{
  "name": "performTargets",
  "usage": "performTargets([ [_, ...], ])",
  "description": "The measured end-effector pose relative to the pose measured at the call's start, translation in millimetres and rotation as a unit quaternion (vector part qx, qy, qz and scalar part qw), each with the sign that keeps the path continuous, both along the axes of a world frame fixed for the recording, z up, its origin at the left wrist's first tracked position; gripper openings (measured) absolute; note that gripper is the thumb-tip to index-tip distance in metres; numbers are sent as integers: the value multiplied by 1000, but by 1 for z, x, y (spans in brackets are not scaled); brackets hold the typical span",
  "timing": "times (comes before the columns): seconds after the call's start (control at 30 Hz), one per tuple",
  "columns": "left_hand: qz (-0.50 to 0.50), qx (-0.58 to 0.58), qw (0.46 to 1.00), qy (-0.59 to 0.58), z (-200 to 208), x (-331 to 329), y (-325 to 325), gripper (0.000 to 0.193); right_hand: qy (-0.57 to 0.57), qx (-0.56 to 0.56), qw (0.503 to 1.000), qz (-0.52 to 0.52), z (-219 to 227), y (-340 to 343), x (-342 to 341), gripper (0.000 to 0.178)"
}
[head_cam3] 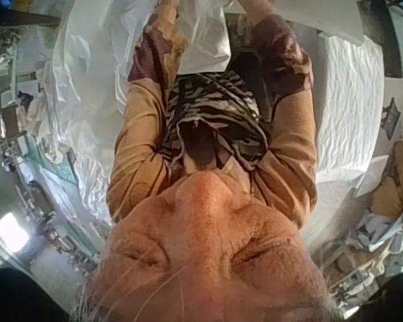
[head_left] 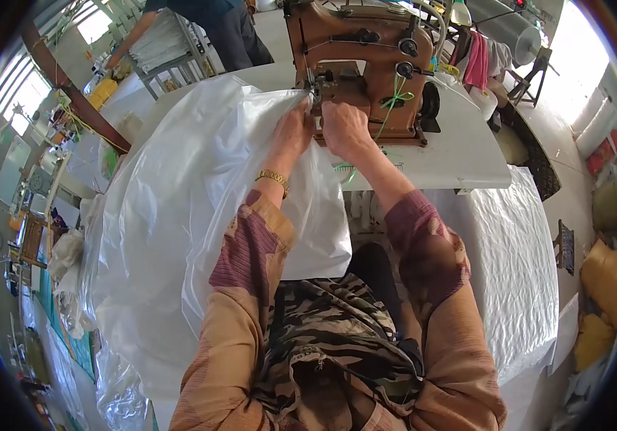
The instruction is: The person sews large plastic sheets using an industrial sewing machine, folding and handling the material by hand to align the edges as it feeds through the machine.
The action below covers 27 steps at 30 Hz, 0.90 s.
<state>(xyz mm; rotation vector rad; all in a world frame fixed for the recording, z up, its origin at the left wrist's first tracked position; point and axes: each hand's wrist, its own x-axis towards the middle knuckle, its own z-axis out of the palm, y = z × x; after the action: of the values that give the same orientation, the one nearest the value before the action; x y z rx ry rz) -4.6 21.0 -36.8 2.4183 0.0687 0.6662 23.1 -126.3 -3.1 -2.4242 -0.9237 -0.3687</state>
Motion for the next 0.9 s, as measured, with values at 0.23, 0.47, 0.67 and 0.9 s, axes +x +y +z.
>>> performTargets([
  [0.23, 42, -43, 997, -56, -5, -11, -19, 48, -84, -175, 981, 31, 24, 8, -1, 12],
  [0.47, 148, 56, 985, -65, 1, -25, -46, 46, -170, -131, 976, 31, 12, 0, 10, 15],
  [0.67, 137, -66, 983, -104, 2, -24, -39, 31, -277, -34, 959, 52, -3, -6, 16, 14],
  [0.9, 67, -62, 986, -141, -2, -23, -28, 34, -278, -50, 957, 63, 5, -5, 16, 7],
])
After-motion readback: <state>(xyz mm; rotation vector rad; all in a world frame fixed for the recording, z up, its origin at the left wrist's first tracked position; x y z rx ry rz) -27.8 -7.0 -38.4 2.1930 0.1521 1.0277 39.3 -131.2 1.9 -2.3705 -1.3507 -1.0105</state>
